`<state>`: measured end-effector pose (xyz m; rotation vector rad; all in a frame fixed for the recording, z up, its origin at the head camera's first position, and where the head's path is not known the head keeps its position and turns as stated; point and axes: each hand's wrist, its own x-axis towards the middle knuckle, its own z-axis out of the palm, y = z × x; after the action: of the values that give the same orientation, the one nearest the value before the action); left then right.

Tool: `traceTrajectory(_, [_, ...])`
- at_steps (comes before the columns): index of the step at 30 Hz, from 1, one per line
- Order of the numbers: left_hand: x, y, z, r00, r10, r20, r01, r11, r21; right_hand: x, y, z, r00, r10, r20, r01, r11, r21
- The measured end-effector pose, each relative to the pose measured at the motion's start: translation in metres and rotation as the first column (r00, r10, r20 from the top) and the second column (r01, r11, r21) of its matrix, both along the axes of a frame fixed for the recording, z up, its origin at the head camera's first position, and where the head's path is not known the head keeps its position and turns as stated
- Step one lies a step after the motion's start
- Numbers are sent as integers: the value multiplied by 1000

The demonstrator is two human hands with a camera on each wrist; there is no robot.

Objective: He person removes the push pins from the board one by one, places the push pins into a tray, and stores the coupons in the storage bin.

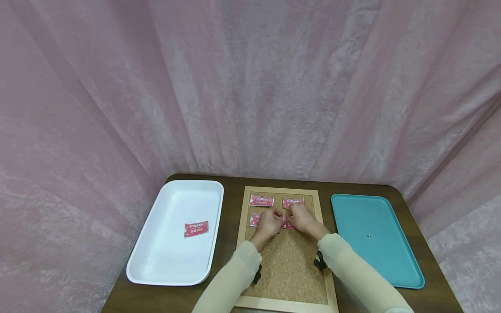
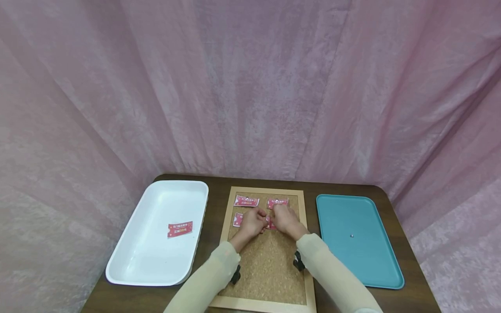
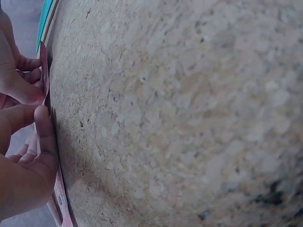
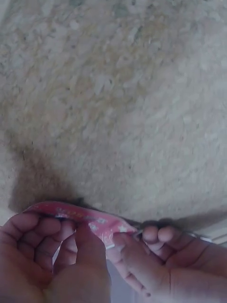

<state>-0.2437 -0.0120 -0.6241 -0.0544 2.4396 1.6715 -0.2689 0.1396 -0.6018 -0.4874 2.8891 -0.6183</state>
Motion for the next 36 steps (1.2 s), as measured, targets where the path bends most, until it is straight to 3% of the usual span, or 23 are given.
traceTrajectory(12, [1, 2, 2, 1000, 10, 2, -10, 1000, 1, -5, 7, -2, 997, 21, 70, -15, 996, -90])
traceTrajectory(16, [2, 2, 2, 1000, 8, -4, -8, 1000, -11, -4, 10, -3, 996, 31, 86, -17, 987, -160])
traceTrajectory(26, [4, 3, 3, 1000, 7, 18, -7, 1000, -11, -4, 25, -5, 966, 55, 251, 52, 914, -402])
traceTrajectory(36, [4, 0, 4, 1000, 8, 3, -8, 1000, 13, -3, 36, 2, 954, 56, 293, 95, 873, -477])
